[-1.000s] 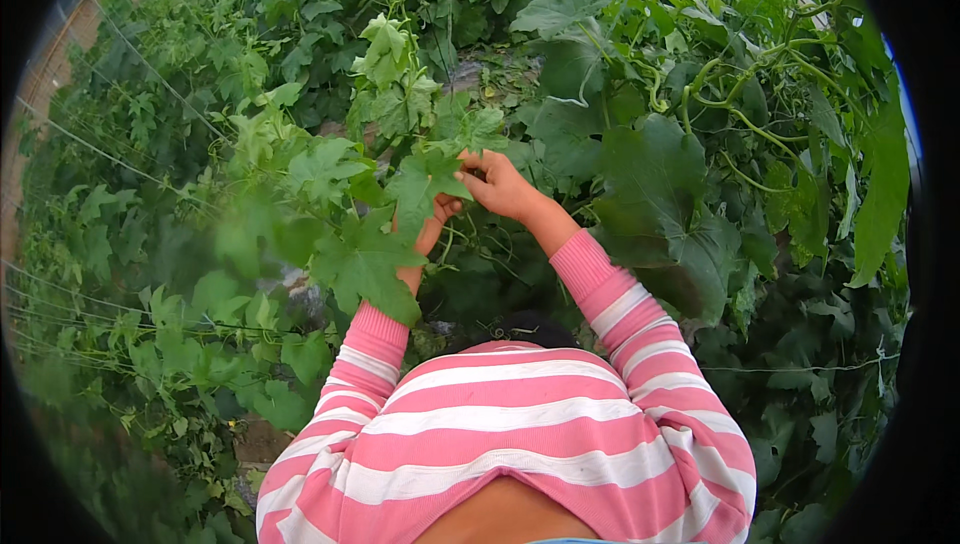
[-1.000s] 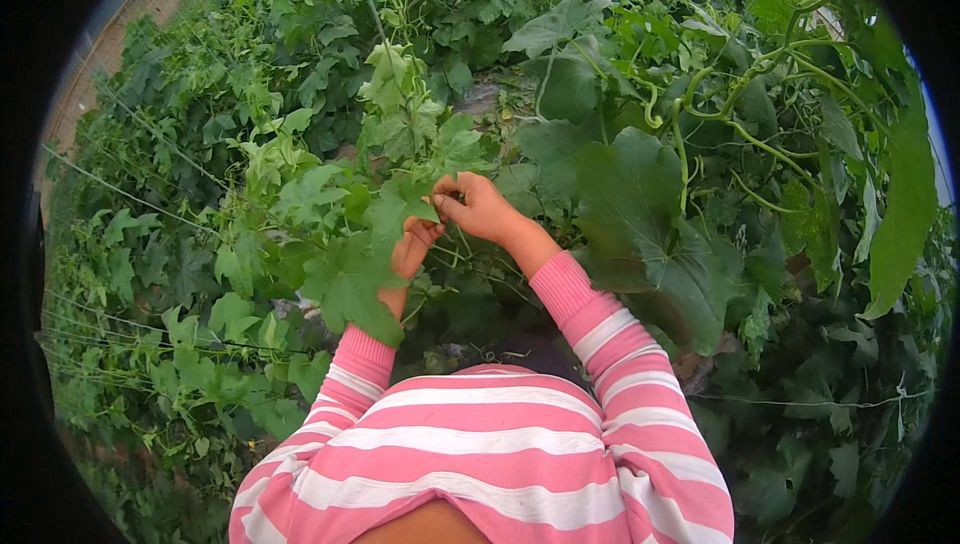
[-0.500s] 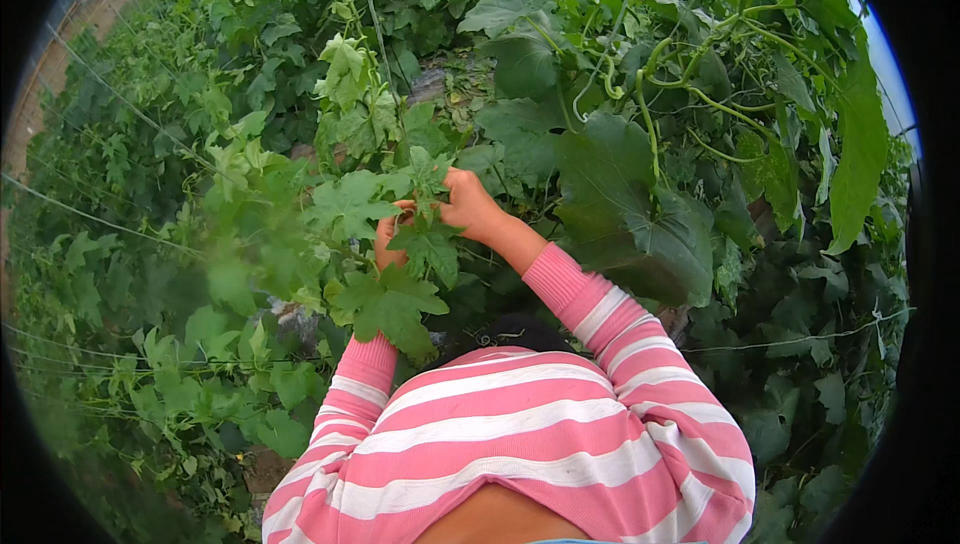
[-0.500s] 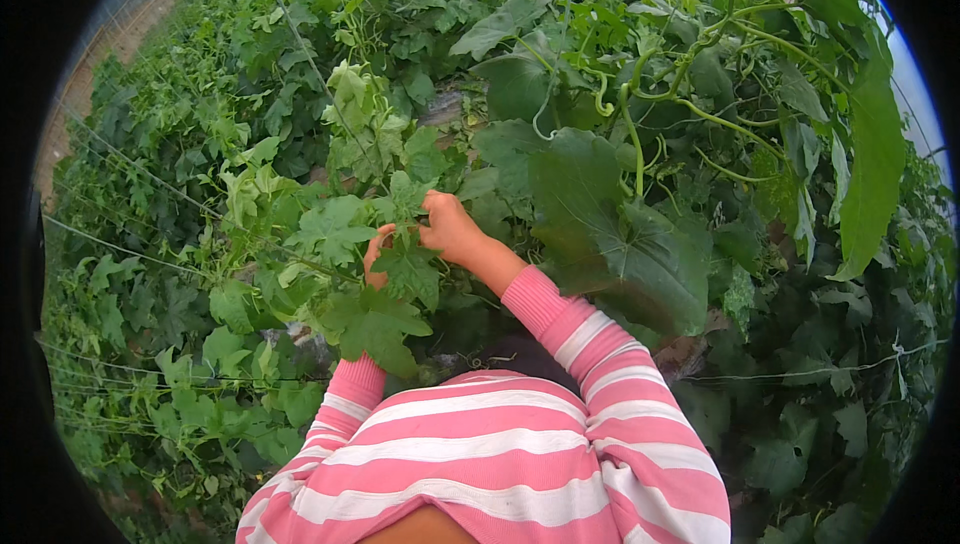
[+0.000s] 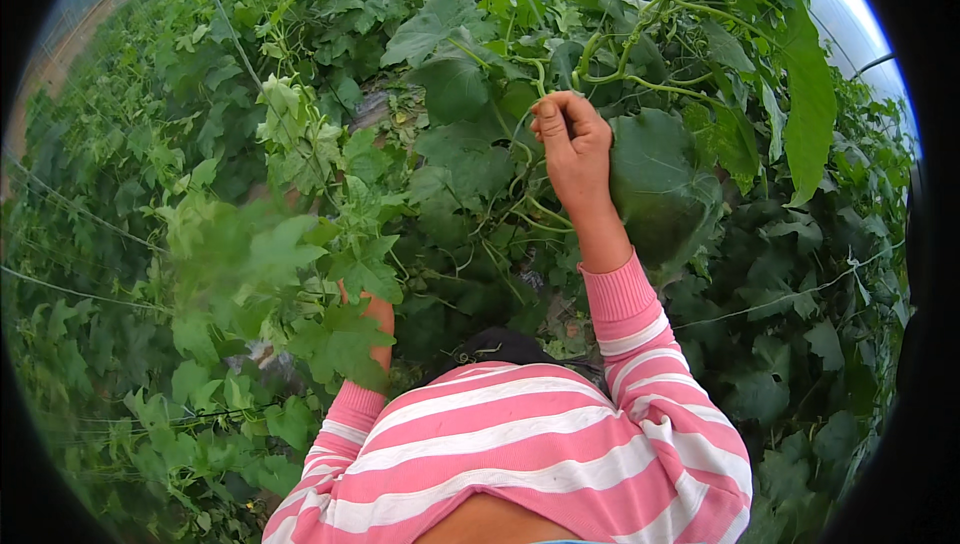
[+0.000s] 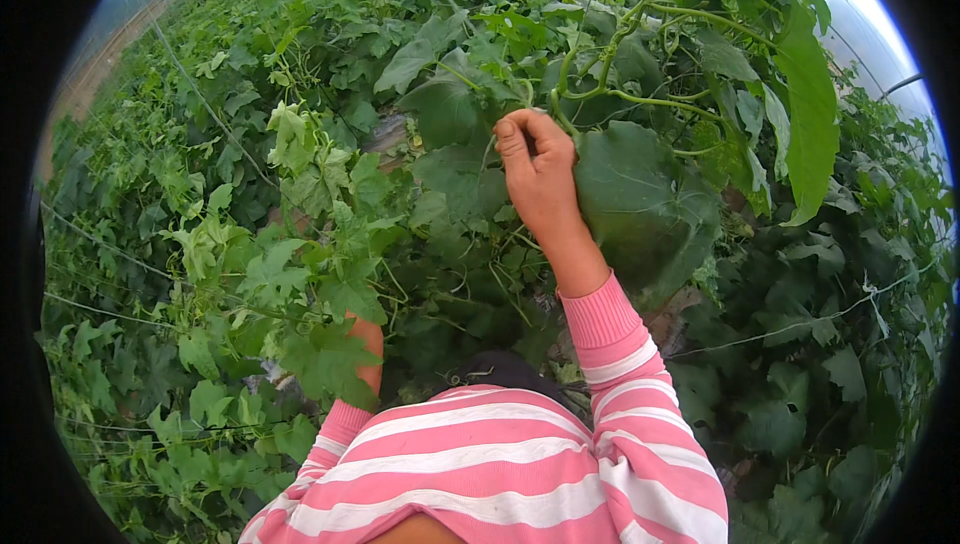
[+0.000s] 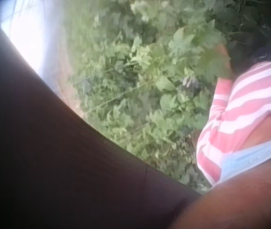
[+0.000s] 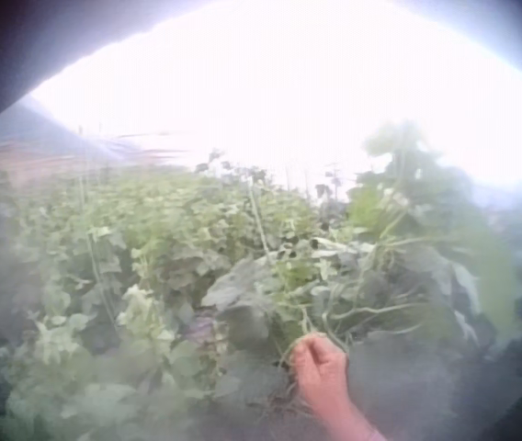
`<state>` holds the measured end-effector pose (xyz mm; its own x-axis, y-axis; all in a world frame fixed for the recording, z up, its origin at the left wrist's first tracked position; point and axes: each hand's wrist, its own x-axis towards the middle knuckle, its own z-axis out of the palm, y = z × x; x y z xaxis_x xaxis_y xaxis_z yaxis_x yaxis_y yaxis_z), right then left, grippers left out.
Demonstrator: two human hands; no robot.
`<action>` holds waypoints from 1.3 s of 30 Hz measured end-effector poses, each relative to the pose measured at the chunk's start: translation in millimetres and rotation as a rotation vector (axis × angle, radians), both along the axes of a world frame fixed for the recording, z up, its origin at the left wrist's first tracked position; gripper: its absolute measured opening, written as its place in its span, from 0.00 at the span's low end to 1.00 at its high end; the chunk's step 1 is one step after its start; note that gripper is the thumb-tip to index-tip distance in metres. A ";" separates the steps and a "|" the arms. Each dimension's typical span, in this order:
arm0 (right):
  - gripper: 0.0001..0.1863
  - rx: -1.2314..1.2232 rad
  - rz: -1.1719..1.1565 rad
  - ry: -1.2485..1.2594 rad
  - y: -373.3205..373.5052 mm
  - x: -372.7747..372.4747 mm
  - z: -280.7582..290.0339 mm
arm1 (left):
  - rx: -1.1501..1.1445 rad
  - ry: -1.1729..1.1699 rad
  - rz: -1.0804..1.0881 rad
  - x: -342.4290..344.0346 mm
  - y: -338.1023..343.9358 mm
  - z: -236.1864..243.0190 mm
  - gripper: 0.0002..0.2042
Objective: The person repeatedly reaches into a dense patch of green vines and plucks leaves and small stems by hand. The hands move through the foliage, selecting and removing individual leaves and tendrils throughout the clip.
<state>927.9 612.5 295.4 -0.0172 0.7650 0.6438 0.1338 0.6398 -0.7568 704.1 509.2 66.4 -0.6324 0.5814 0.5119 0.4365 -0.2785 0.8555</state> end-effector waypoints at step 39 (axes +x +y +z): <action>0.04 0.254 -0.283 -0.917 9.1 116.5 29.5 | -0.012 -0.100 -1.176 183.2 204.5 225.7 0.22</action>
<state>1044.4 621.6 324.9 -0.4288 0.6587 0.6183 0.7717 0.6229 -0.1284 887.2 713.6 292.1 0.2582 0.8376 0.4814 -0.1525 -0.4567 0.8765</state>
